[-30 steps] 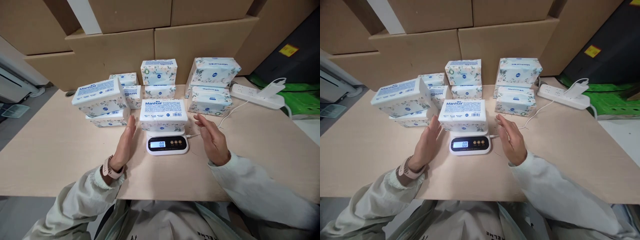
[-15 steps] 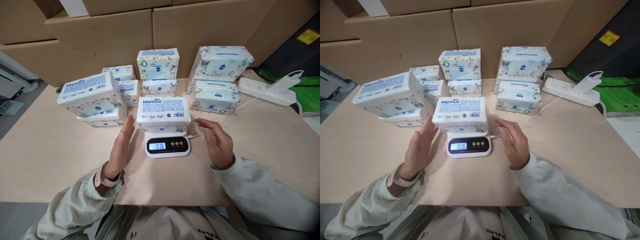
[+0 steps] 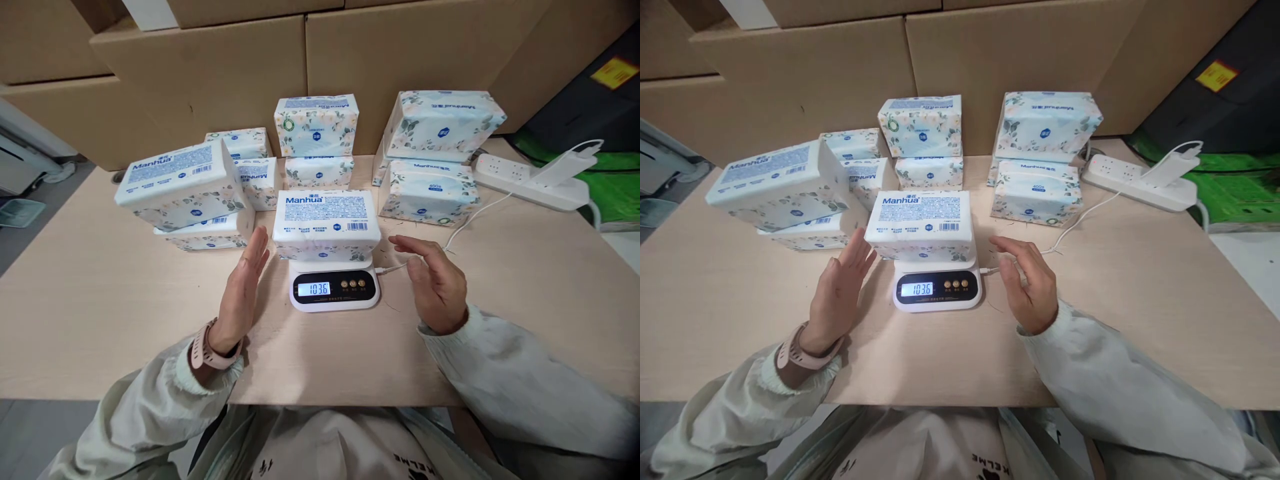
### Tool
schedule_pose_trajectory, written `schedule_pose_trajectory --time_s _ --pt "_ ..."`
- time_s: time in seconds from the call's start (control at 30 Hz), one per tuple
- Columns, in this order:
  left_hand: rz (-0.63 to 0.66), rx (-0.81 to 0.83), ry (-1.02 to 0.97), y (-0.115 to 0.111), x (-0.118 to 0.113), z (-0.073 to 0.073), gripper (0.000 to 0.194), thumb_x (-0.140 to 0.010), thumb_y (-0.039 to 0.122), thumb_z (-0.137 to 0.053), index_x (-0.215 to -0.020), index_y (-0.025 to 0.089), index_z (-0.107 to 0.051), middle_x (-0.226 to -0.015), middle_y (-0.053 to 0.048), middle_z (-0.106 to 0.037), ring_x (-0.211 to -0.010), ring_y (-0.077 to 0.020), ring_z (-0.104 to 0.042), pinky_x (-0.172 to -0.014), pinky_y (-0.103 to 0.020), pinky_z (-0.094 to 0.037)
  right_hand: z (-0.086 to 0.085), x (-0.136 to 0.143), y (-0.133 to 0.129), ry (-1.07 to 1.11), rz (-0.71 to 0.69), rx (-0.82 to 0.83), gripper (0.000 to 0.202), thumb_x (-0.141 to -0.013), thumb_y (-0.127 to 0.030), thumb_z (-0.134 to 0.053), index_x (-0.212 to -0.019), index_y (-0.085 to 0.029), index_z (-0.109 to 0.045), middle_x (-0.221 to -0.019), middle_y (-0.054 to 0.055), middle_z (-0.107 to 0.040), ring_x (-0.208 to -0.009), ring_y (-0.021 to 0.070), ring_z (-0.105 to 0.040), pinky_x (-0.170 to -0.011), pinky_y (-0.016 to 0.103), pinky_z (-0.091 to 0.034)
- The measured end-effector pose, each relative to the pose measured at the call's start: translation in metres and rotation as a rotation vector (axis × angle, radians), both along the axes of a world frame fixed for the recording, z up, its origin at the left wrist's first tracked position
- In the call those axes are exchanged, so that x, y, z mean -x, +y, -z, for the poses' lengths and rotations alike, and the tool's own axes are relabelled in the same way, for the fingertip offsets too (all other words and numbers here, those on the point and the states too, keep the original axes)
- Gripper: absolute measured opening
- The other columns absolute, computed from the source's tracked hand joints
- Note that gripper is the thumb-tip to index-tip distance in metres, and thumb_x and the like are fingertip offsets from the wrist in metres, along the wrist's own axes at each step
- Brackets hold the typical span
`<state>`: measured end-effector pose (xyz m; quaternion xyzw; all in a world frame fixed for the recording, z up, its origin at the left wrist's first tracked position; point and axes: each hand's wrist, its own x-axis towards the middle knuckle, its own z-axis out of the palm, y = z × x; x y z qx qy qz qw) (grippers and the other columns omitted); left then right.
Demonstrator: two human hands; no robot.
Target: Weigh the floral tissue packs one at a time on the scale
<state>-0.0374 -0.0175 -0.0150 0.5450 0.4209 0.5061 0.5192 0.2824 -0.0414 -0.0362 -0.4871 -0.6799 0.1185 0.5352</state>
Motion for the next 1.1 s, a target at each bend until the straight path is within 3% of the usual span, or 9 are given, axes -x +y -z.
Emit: schedule_pose_trajectory --time_s 0.3,0.53,1.1 --pt "-0.014 -0.001 0.009 -0.0003 0.0001 -0.0014 0.060 -0.106 0.071 -0.045 -0.157 0.042 -0.055 -0.176 0.005 -0.039 -0.169 -0.0283 -0.027 -0.140 -0.056 -0.021 -0.0014 0.0001 0.0003 -0.017 0.008 -0.010 0.035 -0.105 -0.025 -0.058 -0.136 -0.026 -0.073 -0.118 0.011 -0.079 -0.104 0.0257 -0.074 -0.095 0.046 -0.058" --pt "-0.058 -0.018 0.026 -0.0004 -0.0017 -0.0048 0.058 -0.105 0.070 -0.046 -0.149 0.037 -0.063 -0.169 -0.001 -0.049 -0.163 -0.0319 -0.038 -0.135 -0.059 -0.029 -0.0024 0.0009 0.0003 -0.033 0.013 -0.005 0.033 -0.105 -0.025 -0.058 -0.134 -0.025 -0.073 -0.115 0.010 -0.080 -0.103 0.0251 -0.075 -0.093 0.045 -0.058" --pt "-0.107 -0.037 -0.008 0.0010 -0.0011 -0.0025 0.052 -0.103 0.068 -0.050 -0.135 0.034 -0.073 -0.155 -0.003 -0.064 -0.152 -0.0316 -0.052 -0.129 -0.056 -0.039 -0.0069 0.0027 0.0000 -0.063 0.036 -0.006 0.029 -0.105 -0.029 -0.057 -0.128 -0.027 -0.075 -0.111 0.009 -0.081 -0.102 0.0255 -0.077 -0.091 0.045 -0.062"
